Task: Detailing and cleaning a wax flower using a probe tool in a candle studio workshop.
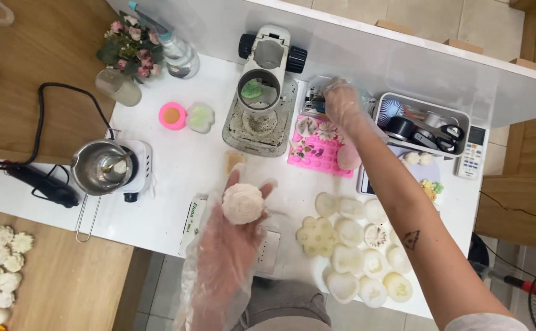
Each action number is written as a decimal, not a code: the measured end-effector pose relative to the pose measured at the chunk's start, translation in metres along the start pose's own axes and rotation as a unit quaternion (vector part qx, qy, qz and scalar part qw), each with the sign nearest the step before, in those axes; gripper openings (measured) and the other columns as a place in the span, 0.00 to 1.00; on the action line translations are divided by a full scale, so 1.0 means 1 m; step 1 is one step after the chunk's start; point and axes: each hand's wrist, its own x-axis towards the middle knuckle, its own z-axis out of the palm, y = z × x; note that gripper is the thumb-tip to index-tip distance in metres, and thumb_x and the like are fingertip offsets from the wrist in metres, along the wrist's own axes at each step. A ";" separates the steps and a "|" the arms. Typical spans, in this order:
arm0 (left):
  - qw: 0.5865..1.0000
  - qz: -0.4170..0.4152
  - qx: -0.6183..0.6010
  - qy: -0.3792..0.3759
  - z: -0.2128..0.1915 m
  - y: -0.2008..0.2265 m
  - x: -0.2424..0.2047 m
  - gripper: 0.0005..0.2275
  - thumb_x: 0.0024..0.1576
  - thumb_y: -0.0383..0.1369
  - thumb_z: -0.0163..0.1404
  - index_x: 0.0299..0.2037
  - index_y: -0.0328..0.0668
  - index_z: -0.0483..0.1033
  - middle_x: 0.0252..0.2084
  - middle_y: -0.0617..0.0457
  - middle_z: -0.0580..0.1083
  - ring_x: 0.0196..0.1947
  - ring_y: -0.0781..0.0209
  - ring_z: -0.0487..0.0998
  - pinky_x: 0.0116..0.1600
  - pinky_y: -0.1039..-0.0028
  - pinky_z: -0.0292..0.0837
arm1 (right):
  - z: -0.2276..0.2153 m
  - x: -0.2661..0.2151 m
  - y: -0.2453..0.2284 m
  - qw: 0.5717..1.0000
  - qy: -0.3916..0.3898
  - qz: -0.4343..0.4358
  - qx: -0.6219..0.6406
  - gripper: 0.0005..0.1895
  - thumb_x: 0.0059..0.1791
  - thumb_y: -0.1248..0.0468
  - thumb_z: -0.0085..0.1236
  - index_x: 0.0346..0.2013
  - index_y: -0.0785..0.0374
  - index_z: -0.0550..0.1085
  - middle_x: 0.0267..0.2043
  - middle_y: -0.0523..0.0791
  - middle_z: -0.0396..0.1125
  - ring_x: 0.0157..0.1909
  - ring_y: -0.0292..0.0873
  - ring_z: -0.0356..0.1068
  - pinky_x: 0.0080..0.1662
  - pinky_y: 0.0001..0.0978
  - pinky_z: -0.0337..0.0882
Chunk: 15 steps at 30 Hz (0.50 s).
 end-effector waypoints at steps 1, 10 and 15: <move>1.000 -0.004 0.000 -0.006 0.001 -0.001 0.006 0.33 0.62 0.49 0.51 0.77 0.57 0.54 0.66 0.32 0.68 0.48 0.56 0.79 0.48 0.73 0.79 | -0.008 -0.005 0.004 1.000 0.002 0.006 -0.003 0.18 0.47 0.68 0.49 0.51 0.59 0.76 0.49 0.57 0.71 0.50 0.57 0.73 0.49 0.48 0.74; 0.994 -0.082 0.003 -0.077 0.027 -0.002 0.029 0.34 0.64 0.54 0.43 0.74 0.40 0.55 0.59 0.34 0.71 0.49 0.53 0.79 0.50 0.73 0.79 | -0.146 -0.118 -0.007 0.909 0.364 0.097 0.177 0.07 0.58 0.72 0.57 0.50 0.63 0.73 0.45 0.56 0.73 0.46 0.59 0.75 0.45 0.47 0.75; 0.992 -0.071 0.007 -0.104 0.050 0.009 0.032 0.32 0.65 0.52 0.41 0.74 0.38 0.58 0.59 0.41 0.72 0.54 0.53 0.78 0.52 0.74 0.76 | -0.260 -0.248 -0.102 0.610 0.607 0.107 0.498 0.08 0.68 0.64 0.48 0.60 0.66 0.68 0.55 0.50 0.69 0.55 0.47 0.78 0.53 0.39 0.81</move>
